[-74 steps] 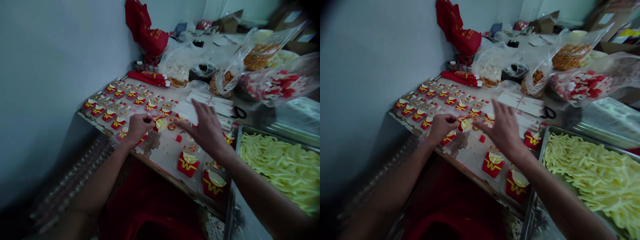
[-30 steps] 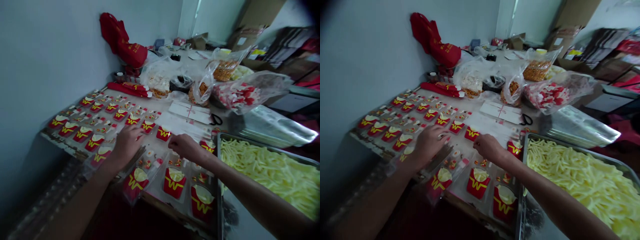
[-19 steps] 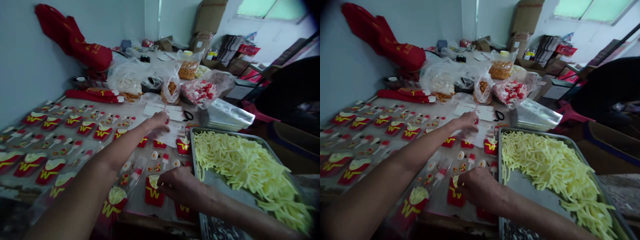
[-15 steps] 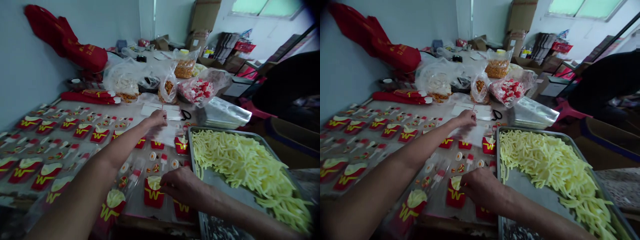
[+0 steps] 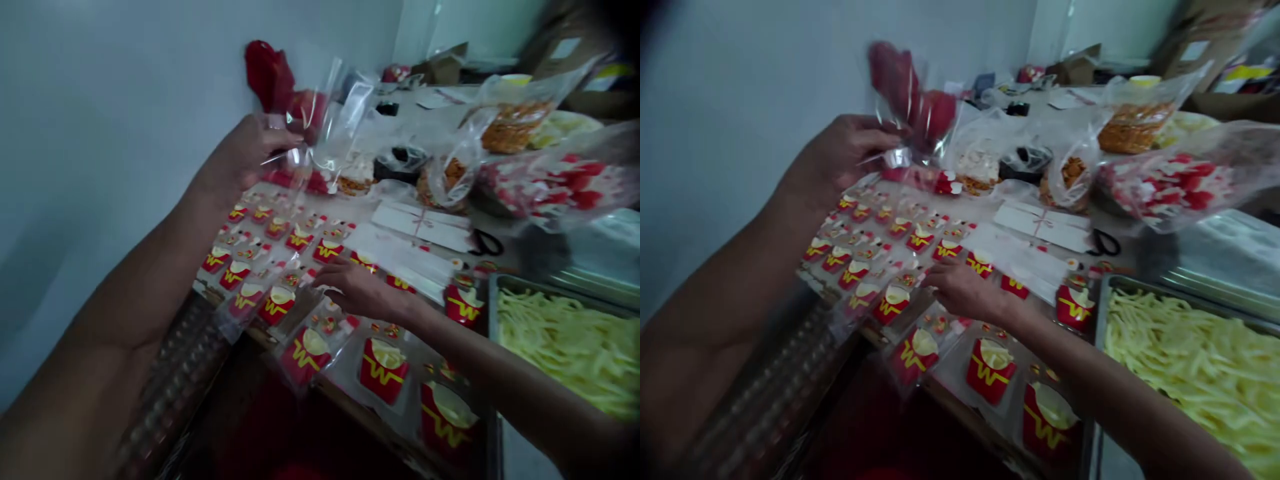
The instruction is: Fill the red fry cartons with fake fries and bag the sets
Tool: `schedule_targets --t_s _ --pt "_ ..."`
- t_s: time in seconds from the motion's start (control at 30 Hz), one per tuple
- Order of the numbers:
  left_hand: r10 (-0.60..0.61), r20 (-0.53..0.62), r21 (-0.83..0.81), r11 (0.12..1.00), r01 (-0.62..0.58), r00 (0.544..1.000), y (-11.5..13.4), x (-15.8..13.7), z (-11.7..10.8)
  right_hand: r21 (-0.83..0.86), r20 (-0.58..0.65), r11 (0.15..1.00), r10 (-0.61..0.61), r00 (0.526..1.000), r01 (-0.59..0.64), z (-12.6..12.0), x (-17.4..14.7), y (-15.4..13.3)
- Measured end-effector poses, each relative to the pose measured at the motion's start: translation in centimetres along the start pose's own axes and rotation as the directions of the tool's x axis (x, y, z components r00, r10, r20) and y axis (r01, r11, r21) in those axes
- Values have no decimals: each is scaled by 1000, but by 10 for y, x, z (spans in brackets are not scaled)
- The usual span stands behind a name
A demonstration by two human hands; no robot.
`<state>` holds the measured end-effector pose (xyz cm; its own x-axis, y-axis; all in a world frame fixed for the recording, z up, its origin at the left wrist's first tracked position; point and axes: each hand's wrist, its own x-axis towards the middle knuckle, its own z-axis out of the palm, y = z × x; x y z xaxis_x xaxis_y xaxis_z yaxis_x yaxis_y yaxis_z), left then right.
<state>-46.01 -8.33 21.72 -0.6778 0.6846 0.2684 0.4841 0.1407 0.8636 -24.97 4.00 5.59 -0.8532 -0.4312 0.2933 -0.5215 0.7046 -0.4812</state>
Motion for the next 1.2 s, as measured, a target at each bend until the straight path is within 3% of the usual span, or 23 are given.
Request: schedule_targets --t_s 0.07,0.13,0.23,0.33,0.4,0.47,0.57,0.67,0.87,1.03,1.13,1.2 --pt "-136 -67 -102 986 129 988 -6 -44 -46 -60 150 984 -156 976 166 25 39 10" --pt "-278 -130 -148 955 258 952 -22 -88 -80 -115 271 955 -236 933 275 46 64 19" --pt "-490 -187 -227 865 448 852 -54 -154 -116 -208 361 910 -268 893 358 66 80 24" --pt "-681 -273 -345 728 592 679 -83 -214 -131 -301 408 883 -223 886 361 72 85 19" --pt "-789 -240 -406 611 680 565 -96 -247 -130 -360 433 871 -160 887 333 72 89 10" --pt "-848 -154 -427 520 740 507 -106 -272 -122 -429 447 859 -67 892 279 73 95 0" --pt "-866 -94 -461 476 749 492 -122 -299 -108 -514 473 836 87 877 195 75 104 -11" --pt "-871 -104 -487 465 739 480 -142 -317 -99 -538 495 824 140 858 176 76 106 -15" --pt "-815 -174 -418 569 708 553 -160 -334 -97 -466 417 868 47 908 169 78 91 0" --pt "-837 -138 -332 542 772 529 -145 -328 -81 -392 337 904 -32 941 171 84 94 19" --pt "-835 -90 -285 545 789 543 -136 -327 -75 -353 363 909 -85 928 221 89 98 28" --pt "-857 -82 -245 512 823 508 -134 -330 -73 -331 391 915 -90 916 231 93 100 30"
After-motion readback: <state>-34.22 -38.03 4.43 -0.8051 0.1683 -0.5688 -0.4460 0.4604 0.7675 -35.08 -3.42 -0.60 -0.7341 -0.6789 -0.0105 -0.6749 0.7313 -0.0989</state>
